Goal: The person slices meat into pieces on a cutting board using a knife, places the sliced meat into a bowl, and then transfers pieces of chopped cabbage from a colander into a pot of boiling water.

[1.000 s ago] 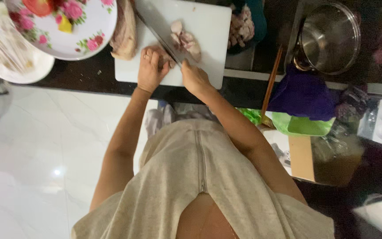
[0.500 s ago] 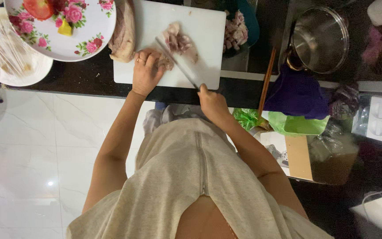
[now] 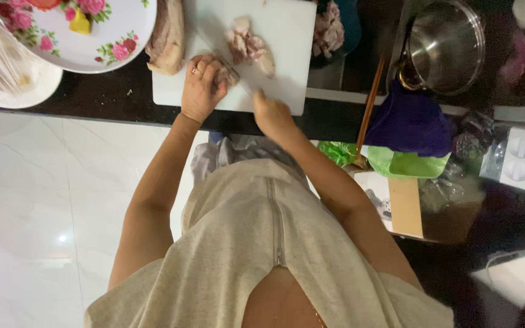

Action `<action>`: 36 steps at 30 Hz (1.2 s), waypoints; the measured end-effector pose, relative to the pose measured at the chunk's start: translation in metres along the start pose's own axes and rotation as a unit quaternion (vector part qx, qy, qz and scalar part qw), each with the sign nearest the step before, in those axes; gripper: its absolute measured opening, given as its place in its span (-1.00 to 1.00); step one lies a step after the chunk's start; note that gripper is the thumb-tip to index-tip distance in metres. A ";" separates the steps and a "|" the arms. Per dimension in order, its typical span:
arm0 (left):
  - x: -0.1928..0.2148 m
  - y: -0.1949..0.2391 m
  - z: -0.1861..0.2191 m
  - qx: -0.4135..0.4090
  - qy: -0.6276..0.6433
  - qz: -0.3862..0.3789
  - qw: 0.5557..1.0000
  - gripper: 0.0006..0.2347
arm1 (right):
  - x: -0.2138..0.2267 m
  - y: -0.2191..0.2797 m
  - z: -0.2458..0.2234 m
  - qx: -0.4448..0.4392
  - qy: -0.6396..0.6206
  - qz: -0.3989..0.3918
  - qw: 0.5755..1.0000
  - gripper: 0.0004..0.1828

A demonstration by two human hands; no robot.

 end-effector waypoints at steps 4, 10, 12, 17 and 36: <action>-0.005 0.000 -0.002 0.025 -0.007 0.003 1.000 -0.65 | 0.003 -0.013 0.003 0.019 -0.089 0.046 0.995 -0.73; -0.001 0.000 0.001 0.025 -0.004 0.014 1.000 -0.63 | -0.018 0.052 0.032 -0.076 -0.036 -0.088 0.992 -0.65; 0.000 0.001 -0.001 0.019 0.003 0.008 1.000 -0.63 | -0.017 0.021 0.022 -0.040 -0.051 -0.024 0.998 -0.75; -0.007 0.009 -0.009 0.016 -0.020 0.008 1.000 -0.65 | -0.020 -0.029 0.006 -0.041 -0.053 0.000 0.998 -0.75; -0.008 -0.021 -0.021 0.045 -0.077 -0.130 0.987 -0.80 | 0.036 0.056 0.037 -0.129 -0.005 -0.007 0.992 -0.69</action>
Point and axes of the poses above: each hand's wrist, its own y-axis away from the middle knuckle, its own x-axis out of the back of the hand, z = x × y, the point moved 10 cm from there along -y, towards the middle knuckle, and after that the axes turned 7 degrees about y, right-handed, at the moved point
